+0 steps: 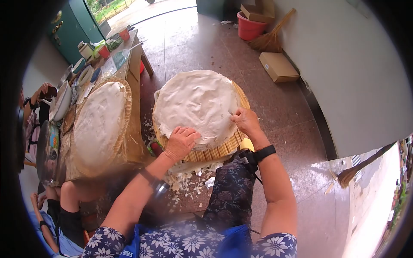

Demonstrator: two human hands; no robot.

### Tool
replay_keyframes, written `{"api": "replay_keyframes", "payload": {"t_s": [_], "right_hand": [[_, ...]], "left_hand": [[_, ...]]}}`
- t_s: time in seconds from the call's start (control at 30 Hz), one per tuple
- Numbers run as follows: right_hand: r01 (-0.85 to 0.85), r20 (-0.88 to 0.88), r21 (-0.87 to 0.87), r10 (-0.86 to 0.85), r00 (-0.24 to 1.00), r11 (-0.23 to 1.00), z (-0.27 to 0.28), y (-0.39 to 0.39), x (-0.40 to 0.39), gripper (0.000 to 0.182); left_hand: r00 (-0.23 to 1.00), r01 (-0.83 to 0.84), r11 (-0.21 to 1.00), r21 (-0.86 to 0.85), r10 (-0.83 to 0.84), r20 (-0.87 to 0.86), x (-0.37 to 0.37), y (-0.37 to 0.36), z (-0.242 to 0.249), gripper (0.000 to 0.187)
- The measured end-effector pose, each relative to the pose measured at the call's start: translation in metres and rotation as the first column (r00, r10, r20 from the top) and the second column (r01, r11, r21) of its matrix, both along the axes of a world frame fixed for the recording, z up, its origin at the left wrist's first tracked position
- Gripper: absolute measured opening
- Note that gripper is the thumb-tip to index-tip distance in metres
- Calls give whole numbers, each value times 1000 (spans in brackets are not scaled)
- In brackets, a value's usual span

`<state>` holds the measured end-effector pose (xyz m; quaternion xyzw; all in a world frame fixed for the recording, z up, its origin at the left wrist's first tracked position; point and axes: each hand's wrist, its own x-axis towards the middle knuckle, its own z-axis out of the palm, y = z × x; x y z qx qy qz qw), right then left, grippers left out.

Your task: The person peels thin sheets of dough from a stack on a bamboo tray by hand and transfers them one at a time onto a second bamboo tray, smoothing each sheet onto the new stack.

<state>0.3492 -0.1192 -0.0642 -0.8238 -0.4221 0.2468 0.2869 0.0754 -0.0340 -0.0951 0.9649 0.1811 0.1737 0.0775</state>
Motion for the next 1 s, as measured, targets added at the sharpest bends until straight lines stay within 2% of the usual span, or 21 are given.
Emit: {"api": "replay_keyframes", "payload": {"t_s": [0.03,0.1,0.23,0.43,0.53,0.6,0.63,0.73,0.8,0.83,0.9,1.0], "right_hand": [[9,-17,24,-8,1000,1000,-2,-1,2,22],[31,-51,71,-27,998,997,-4,-5,5,22],[25,35,106,-28,999,994,-2,-5,9,20],[95,124,256,-130,984,962,-4,24,24,24],[70,194,316,-136,971,946,-9,50,33,24],[47,216,298,-116,970,953,-11,67,38,27],[-2,296,302,-91,951,953,-9,75,39,27],[-148,488,273,-4,873,951,4,95,36,30],[-229,550,224,71,832,947,10,103,31,30],[-228,567,90,138,812,970,7,105,28,31],[-207,572,-179,273,774,962,-2,106,24,33],[-207,554,39,152,819,978,-32,106,29,36]], "left_hand": [[999,23,998,61,-21,-47,0,-3,1,43],[993,12,998,63,-5,-115,-3,-8,2,53],[985,-17,999,47,25,-172,-6,-11,-2,67],[985,-13,1000,27,18,-170,-4,-9,-3,69],[997,6,999,-39,-8,-71,-7,-1,0,67],[983,-176,984,-28,177,48,-10,20,-4,65],[958,-265,964,-31,266,108,-13,33,-8,63],[780,-592,803,-75,593,198,-17,69,-19,61],[730,-659,746,-95,664,162,-16,78,-27,60],[701,-692,715,-104,699,142,-17,81,-28,60],[729,-643,739,-199,671,136,-20,87,-52,61],[740,-556,770,-313,630,235,-21,92,-61,61]]}}
